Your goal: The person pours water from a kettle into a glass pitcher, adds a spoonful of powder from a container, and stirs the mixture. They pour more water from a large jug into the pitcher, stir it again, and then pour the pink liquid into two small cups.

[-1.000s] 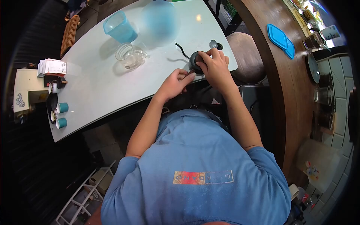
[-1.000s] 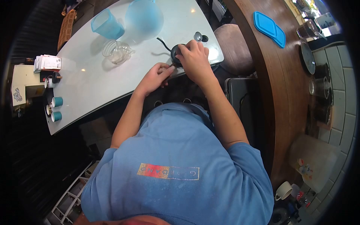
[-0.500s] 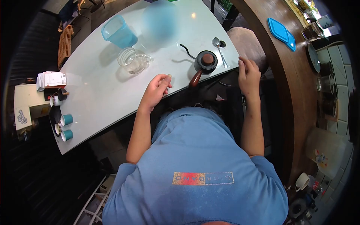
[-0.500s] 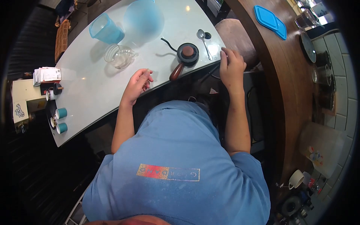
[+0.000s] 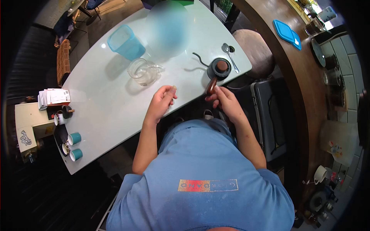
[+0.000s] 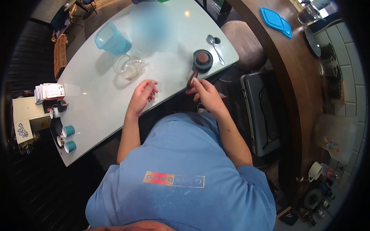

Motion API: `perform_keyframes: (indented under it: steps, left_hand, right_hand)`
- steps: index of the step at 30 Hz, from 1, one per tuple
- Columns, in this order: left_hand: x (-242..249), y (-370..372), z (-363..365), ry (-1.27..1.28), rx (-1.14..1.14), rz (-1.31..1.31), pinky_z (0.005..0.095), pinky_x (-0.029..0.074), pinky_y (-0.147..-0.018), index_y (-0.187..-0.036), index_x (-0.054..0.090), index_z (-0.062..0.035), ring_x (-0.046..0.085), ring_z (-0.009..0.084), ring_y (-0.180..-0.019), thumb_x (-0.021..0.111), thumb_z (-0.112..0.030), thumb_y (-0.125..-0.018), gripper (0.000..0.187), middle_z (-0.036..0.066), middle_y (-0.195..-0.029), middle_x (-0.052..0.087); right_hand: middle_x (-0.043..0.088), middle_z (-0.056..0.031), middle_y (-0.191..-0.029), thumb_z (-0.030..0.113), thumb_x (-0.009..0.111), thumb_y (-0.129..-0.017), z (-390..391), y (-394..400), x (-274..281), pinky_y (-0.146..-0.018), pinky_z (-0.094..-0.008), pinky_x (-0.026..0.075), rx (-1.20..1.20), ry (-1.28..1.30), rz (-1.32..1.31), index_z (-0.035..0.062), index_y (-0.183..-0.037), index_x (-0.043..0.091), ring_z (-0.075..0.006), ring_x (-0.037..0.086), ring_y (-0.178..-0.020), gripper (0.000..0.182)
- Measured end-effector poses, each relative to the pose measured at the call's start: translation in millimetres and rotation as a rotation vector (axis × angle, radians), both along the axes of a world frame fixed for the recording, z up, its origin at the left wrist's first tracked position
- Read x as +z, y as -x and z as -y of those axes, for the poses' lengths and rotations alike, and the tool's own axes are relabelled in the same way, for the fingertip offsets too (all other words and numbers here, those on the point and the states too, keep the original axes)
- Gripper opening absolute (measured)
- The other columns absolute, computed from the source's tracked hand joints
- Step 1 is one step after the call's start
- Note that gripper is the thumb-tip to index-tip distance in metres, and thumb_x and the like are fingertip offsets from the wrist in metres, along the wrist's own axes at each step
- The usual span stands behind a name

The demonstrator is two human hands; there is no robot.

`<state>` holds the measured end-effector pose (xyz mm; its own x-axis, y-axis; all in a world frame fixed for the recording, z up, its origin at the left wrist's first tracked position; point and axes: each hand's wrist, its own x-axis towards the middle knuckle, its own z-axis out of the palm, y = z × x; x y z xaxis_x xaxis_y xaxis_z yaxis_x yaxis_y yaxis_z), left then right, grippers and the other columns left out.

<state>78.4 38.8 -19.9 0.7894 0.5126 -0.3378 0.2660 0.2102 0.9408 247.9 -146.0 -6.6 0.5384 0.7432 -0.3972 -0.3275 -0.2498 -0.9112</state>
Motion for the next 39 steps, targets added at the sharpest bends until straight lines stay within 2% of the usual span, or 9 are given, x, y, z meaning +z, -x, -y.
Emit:
perform_keyframes:
  steps: [4,6,7,8,12,15,19,23,39]
  left_hand:
    - [-8,13,-6,0.007,0.028,0.01,0.0191,0.038,-0.059,-0.104,0.057,-0.0043,0.048,0.0042,-0.067,0.052,-0.032,-0.095,0.03,-0.001,-0.081,0.057]
    - [-11,19,-8,0.017,0.032,0.013,0.0185,0.038,-0.059,-0.103,0.057,-0.0043,0.048,0.0043,-0.067,0.052,-0.028,-0.095,0.026,0.0,-0.08,0.057]
    - [-9,21,-9,0.043,0.056,0.016,0.0212,0.04,-0.062,-0.1,0.057,-0.0027,0.048,0.007,-0.067,0.058,-0.034,-0.092,0.033,0.002,-0.077,0.058]
    - [-10,24,-10,0.05,0.064,0.012,0.0213,0.04,-0.062,-0.1,0.057,-0.0023,0.048,0.0072,-0.068,0.059,-0.034,-0.092,0.033,0.002,-0.077,0.058]
    - [-8,31,-14,0.082,0.096,0.005,0.0218,0.04,-0.063,-0.101,0.057,-0.001,0.048,0.0077,-0.069,0.06,-0.033,-0.092,0.033,0.003,-0.078,0.058]
    - [-5,35,-15,0.092,0.119,0.024,0.0221,0.041,-0.064,-0.101,0.056,-0.0002,0.049,0.0077,-0.07,0.06,-0.032,-0.092,0.033,0.003,-0.079,0.058]
    - [-4,39,-15,0.084,0.121,0.032,0.0225,0.041,-0.065,-0.102,0.056,0.0,0.05,0.0079,-0.072,0.06,-0.032,-0.092,0.034,0.003,-0.079,0.058]
    - [-2,40,-12,0.057,0.136,0.038,0.0224,0.041,-0.064,-0.102,0.056,-0.0001,0.049,0.0079,-0.071,0.06,-0.032,-0.092,0.034,0.003,-0.079,0.058]
    - [-2,26,8,0.054,0.195,0.005,0.0204,0.04,-0.062,-0.103,0.056,-0.0021,0.047,0.0072,-0.068,0.06,-0.033,-0.091,0.033,0.002,-0.079,0.058]
  right_hand:
    - [0.064,-0.0075,-0.08,0.038,0.045,-0.098,-19,13,-16,-0.05,-0.0182,0.034,-0.153,0.017,-0.146,0.0042,-0.102,0.052,-0.0049,0.043,-0.054,0.035]
    - [0.06,-0.0064,-0.08,0.038,0.047,-0.097,-26,19,-22,-0.05,-0.0196,0.034,-0.228,0.027,-0.198,0.0049,-0.105,0.051,-0.006,0.044,-0.055,0.034]
    - [0.058,-0.0059,-0.081,0.038,0.048,-0.097,-31,21,-24,-0.05,-0.0201,0.034,-0.261,0.013,-0.216,0.0053,-0.107,0.05,-0.0067,0.044,-0.056,0.034]
    - [0.051,-0.0029,-0.077,0.032,0.047,-0.097,-36,24,-24,-0.05,-0.0217,0.034,-0.304,-0.048,-0.24,0.007,-0.103,0.047,-0.0077,0.041,-0.056,0.026]
    - [0.039,0.0015,-0.07,0.021,0.044,-0.097,-40,26,-30,-0.05,-0.0234,0.032,-0.357,-0.176,-0.143,0.0095,-0.09,0.041,-0.0074,0.036,-0.055,0.014]
    - [0.04,0.0018,-0.069,0.022,0.044,-0.097,-39,19,-36,-0.05,-0.0231,0.032,-0.375,-0.14,-0.007,0.0094,-0.09,0.042,-0.0069,0.036,-0.055,0.014]
    - [0.04,0.0017,-0.068,0.021,0.044,-0.096,-40,6,-35,-0.05,-0.0232,0.033,-0.344,-0.135,0.024,0.0073,-0.091,0.045,-0.0068,0.037,-0.055,0.014]
    - [0.043,0.0003,-0.066,0.021,0.044,-0.096,-43,-12,-45,-0.046,-0.0235,0.035,-0.301,-0.181,0.013,0.0055,-0.088,0.044,-0.0076,0.04,-0.053,0.017]
    - [0.041,0.0011,-0.064,0.021,0.045,-0.094,-55,-59,-46,-0.044,-0.0234,0.031,-0.141,-0.172,-0.008,0.003,-0.09,0.047,-0.0079,0.038,-0.048,0.019]
